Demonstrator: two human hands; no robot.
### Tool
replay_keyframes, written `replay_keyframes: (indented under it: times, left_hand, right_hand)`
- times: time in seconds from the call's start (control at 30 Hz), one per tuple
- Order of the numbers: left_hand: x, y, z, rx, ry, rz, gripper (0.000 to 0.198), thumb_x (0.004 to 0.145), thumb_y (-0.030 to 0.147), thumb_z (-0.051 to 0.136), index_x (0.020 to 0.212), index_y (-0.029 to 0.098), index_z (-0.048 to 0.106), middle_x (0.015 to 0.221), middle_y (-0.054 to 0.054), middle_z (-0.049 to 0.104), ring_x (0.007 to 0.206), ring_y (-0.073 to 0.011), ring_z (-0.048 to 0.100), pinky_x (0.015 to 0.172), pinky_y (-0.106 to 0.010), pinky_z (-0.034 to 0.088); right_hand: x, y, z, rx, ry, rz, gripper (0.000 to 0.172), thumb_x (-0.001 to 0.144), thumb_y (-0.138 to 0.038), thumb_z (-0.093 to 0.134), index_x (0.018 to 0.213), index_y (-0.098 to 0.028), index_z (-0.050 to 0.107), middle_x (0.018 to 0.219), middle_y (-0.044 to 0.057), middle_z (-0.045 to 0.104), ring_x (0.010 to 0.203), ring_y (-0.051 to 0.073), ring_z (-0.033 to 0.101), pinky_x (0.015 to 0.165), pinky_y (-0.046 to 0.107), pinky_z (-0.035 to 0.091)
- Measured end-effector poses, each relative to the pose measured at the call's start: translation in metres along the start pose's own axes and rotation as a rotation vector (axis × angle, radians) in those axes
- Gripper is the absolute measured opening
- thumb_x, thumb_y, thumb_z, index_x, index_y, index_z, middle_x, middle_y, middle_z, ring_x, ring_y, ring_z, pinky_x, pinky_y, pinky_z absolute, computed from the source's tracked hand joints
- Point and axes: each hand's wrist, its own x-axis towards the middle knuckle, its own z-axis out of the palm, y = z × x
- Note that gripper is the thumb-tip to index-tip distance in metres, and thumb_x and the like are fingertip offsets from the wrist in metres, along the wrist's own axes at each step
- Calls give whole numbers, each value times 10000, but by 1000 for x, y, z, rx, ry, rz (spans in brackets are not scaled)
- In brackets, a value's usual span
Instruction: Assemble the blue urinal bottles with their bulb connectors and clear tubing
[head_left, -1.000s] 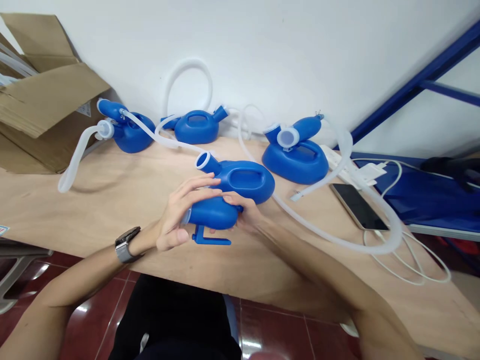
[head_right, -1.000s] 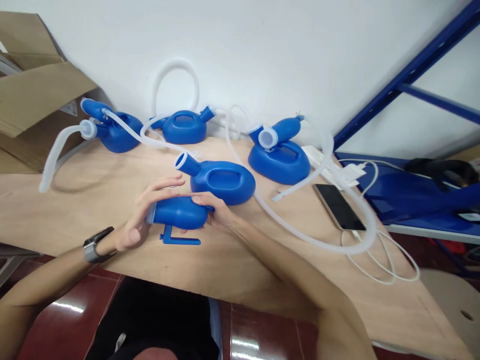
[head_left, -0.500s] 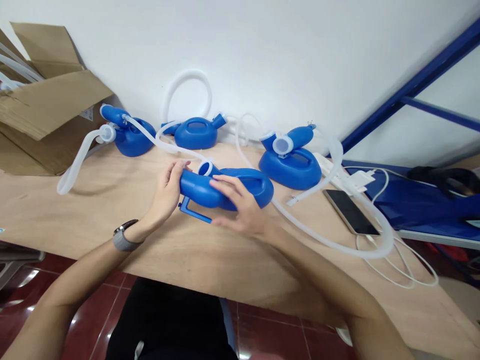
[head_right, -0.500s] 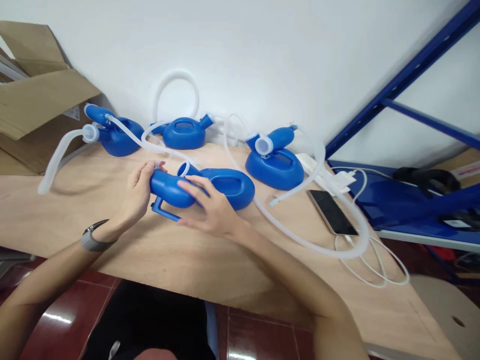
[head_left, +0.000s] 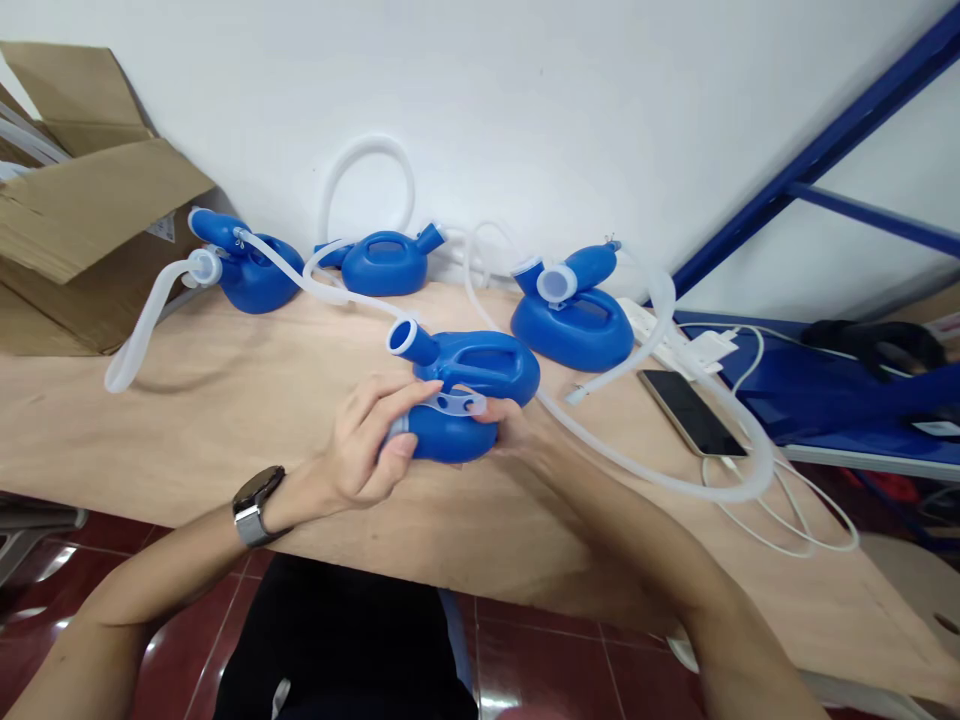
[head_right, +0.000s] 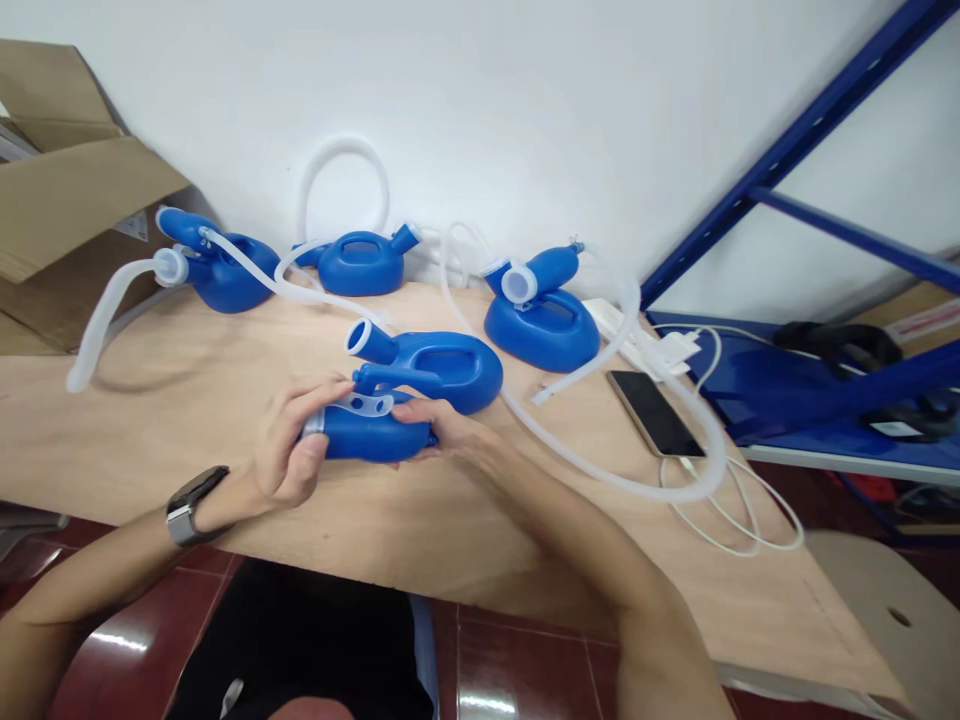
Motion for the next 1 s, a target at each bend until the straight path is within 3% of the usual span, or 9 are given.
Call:
replay_keyframes:
  times: [0.07, 0.17, 0.27, 0.33, 0.47, 0.6, 0.77, 0.87, 1.0]
  left_hand:
    - [6, -6, -5, 71, -55, 29, 485, 1134, 314, 449, 1591, 223, 581, 1339, -129, 707, 1181, -254, 700, 1008, -421, 611]
    - [12, -15, -12, 158, -54, -54, 510, 1118, 251, 450, 1612, 243, 575, 1323, -114, 681, 1152, -230, 684, 998, -402, 617]
    - [12, -19, -16, 232, -41, -69, 511, 1074, 186, 480, 1548, 276, 646, 1247, -91, 654, 1099, -211, 669, 966, -382, 621]
    - [10, -18, -16, 253, -52, -113, 459, 1050, 161, 494, 1429, 273, 728, 1212, -87, 643, 1085, -214, 669, 958, -392, 624]
    - [10, -11, -9, 179, -77, -183, 210, 1048, 242, 628, 1203, 251, 770, 1093, -63, 678, 1002, -212, 683, 925, -396, 637]
    - [11, -5, 0, 165, -76, -162, 76, 1066, 261, 665, 1103, 236, 727, 1084, -53, 697, 997, -198, 707, 921, -371, 642]
    - [7, -2, 7, 245, -30, -95, 170, 1085, 179, 616, 1231, 237, 683, 1170, -61, 732, 1069, -199, 746, 936, -351, 648]
    - [5, -1, 11, 242, -37, -96, 282, 1093, 171, 614, 1365, 236, 657, 1247, -82, 746, 1143, -214, 755, 992, -367, 649]
    - [7, 1, 12, 216, -93, -136, 239, 1103, 180, 589, 1314, 232, 688, 1205, -91, 778, 1143, -237, 764, 1003, -411, 654]
  right_hand:
    - [1, 6, 4, 96, 3, 56, 635, 1005, -738, 587, 1374, -247, 749, 1165, 101, 810, 1057, 299, 793, 824, 397, 672]
    - [11, 10, 5, 140, 25, 42, 714, 961, -724, 685, 1542, -312, 629, 1340, 96, 772, 1255, 309, 742, 975, 420, 666]
    - [22, 5, -6, 104, 129, -110, 987, 860, -672, 847, 1692, -367, 414, 1476, 89, 709, 1392, 304, 669, 1147, 506, 595]
    - [23, -3, -15, -22, 195, -207, 1072, 814, -634, 917, 1707, -376, 382, 1475, 90, 700, 1385, 297, 667, 1162, 522, 582]
    - [14, -23, -16, -320, 136, -172, 783, 914, -667, 828, 1579, -328, 591, 1422, 101, 719, 1218, 287, 730, 1038, 481, 642]
    - [6, -34, 5, -373, 128, -219, 524, 1087, -652, 582, 1443, -283, 691, 1409, 96, 749, 1276, 293, 722, 1115, 493, 600]
    - [4, -31, 17, -376, 274, -271, 377, 1133, -540, 522, 1341, -286, 707, 1327, 76, 782, 1239, 271, 741, 1119, 475, 587]
    - [4, -22, 18, -365, 350, -290, 303, 1121, -495, 543, 1268, -272, 686, 1168, 64, 799, 1081, 245, 771, 988, 426, 623]
    - [3, -14, 21, -362, 437, -276, 244, 1086, -475, 581, 1234, -284, 614, 1045, 33, 773, 903, 208, 754, 796, 362, 610]
